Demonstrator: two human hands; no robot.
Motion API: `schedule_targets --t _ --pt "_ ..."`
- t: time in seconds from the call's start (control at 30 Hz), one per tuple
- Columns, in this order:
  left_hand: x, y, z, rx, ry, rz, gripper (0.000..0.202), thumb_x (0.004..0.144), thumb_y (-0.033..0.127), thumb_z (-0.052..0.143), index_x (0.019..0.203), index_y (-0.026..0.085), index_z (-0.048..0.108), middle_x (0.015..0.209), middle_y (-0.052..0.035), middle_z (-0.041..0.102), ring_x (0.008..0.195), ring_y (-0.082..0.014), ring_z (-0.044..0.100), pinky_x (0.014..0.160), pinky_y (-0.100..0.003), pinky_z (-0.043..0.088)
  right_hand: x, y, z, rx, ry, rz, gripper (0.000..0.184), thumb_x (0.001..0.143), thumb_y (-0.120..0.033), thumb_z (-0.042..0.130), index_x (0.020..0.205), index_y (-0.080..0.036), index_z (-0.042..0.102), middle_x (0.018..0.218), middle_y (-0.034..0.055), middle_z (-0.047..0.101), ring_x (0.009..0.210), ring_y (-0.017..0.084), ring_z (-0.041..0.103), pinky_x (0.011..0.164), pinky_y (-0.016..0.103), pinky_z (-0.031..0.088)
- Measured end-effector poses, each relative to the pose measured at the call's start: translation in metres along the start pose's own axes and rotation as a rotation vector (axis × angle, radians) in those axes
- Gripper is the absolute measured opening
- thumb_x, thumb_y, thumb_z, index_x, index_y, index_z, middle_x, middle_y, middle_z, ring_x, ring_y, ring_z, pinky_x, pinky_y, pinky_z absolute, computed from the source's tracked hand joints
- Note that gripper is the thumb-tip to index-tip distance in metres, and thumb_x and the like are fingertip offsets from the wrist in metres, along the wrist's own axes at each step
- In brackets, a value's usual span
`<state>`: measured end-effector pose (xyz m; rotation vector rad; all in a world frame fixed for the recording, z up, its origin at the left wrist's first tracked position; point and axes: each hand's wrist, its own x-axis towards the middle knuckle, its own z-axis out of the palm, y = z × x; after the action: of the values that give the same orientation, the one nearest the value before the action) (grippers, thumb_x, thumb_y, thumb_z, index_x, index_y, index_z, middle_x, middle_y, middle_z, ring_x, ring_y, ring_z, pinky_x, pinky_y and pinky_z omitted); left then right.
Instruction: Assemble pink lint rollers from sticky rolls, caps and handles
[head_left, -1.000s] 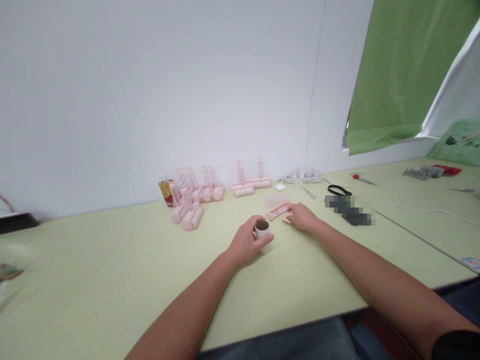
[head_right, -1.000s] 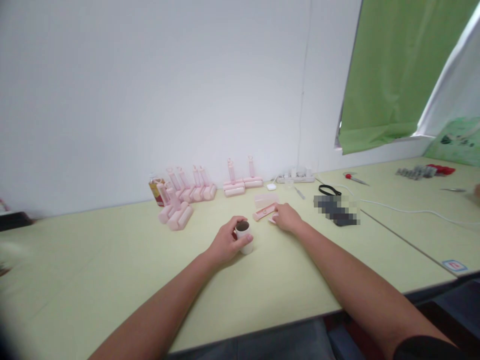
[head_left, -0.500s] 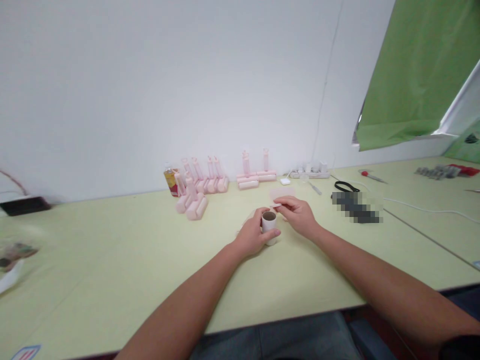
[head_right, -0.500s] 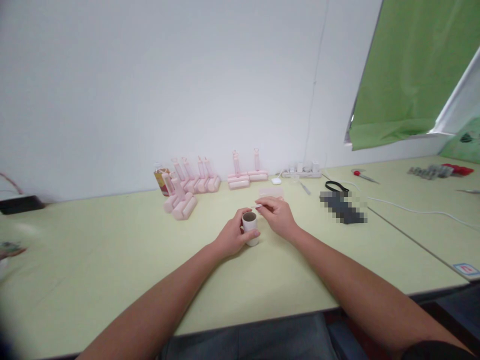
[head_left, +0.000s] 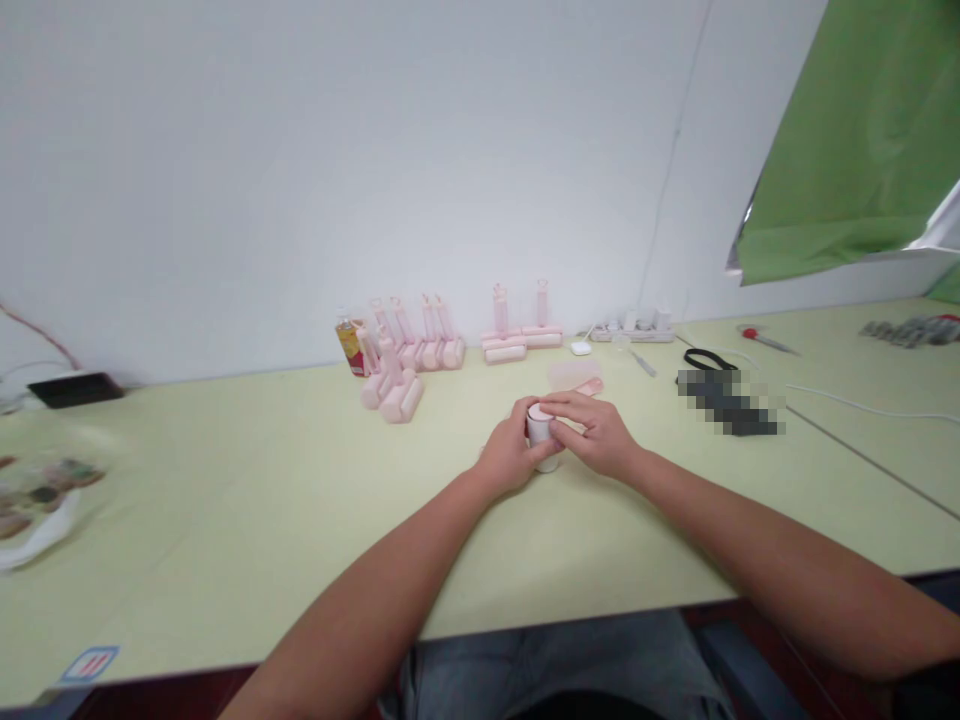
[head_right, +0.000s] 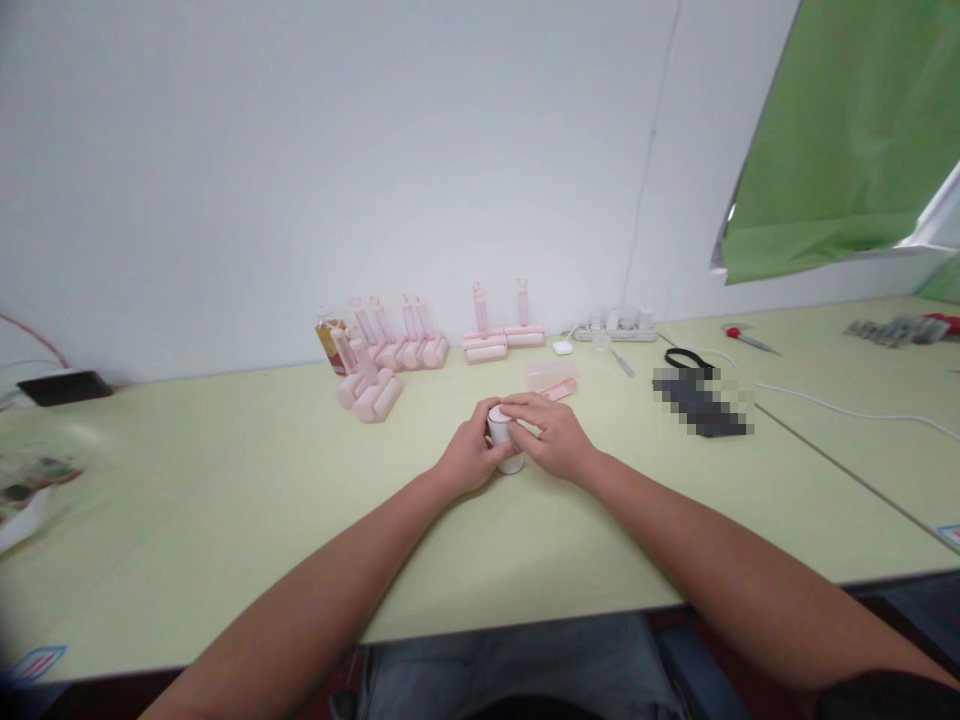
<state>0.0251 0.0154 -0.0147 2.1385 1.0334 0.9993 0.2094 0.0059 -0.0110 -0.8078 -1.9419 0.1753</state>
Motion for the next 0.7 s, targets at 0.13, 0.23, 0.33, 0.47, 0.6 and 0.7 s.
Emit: schedule_targets --t 0.13,0.23,0.33,0.47,0.6,0.7 --pt "0.0008 0.0011 -0.0004 0.021 -0.011 0.001 0.062 0.079 0.044 0.070 0.132 0.022 0.046 0.120 -0.0084 0.065 0.093 -0.0203 0.064 0.076 -0.030 0.049 -0.0003 0.0010 0.0001 -0.042 -0.020 0.003 0.031 0.092 -0.027 0.054 0.118 -0.028 0.071 0.121 0.0065 0.069 0.111 0.021 0.065 0.099 0.041 0.050" --pt "0.0007 0.0019 -0.0007 0.031 -0.011 0.002 0.062 0.080 0.045 0.070 0.132 0.023 0.045 0.120 -0.0081 0.065 0.092 -0.0202 0.064 0.076 -0.030 0.049 -0.0001 0.0021 0.0004 -0.048 -0.027 -0.006 0.032 0.093 -0.028 0.052 0.119 -0.028 0.071 0.122 0.0062 0.069 0.112 0.021 0.064 0.100 0.041 0.050" --pt "0.0004 0.0007 -0.0004 0.044 -0.003 0.005 0.063 0.079 0.044 0.070 0.133 0.023 0.045 0.118 -0.0073 0.066 0.091 -0.0203 0.064 0.075 -0.030 0.049 -0.0001 0.0033 0.0013 -0.028 -0.013 -0.012 0.032 0.093 -0.027 0.052 0.119 -0.028 0.071 0.121 0.0060 0.069 0.112 0.022 0.064 0.101 0.040 0.050" --pt "0.0005 -0.0022 0.0001 0.062 -0.003 -0.001 0.068 0.078 0.045 0.071 0.135 0.023 0.042 0.112 -0.0063 0.067 0.087 -0.0198 0.063 0.074 -0.031 0.049 -0.0006 0.0051 0.0026 -0.009 -0.008 -0.002 0.031 0.094 -0.026 0.053 0.118 -0.027 0.071 0.121 0.0066 0.069 0.111 0.021 0.065 0.099 0.040 0.051" --pt "0.0007 -0.0012 -0.0001 0.059 -0.006 0.005 0.068 0.078 0.043 0.071 0.136 0.024 0.042 0.117 -0.0061 0.065 0.090 -0.0195 0.063 0.076 -0.030 0.049 -0.0012 0.0073 0.0032 -0.022 0.000 -0.020 0.030 0.093 -0.026 0.054 0.118 -0.025 0.071 0.121 0.0081 0.069 0.110 0.022 0.065 0.098 0.041 0.051" --pt "0.0002 -0.0002 -0.0005 0.066 -0.012 0.001 0.068 0.079 0.044 0.070 0.137 0.024 0.042 0.115 -0.0058 0.066 0.087 -0.0192 0.062 0.075 -0.030 0.048 -0.0014 0.0082 0.0029 -0.037 -0.002 -0.040 0.030 0.094 -0.026 0.054 0.118 -0.024 0.071 0.120 0.0087 0.069 0.110 0.022 0.065 0.097 0.041 0.052"
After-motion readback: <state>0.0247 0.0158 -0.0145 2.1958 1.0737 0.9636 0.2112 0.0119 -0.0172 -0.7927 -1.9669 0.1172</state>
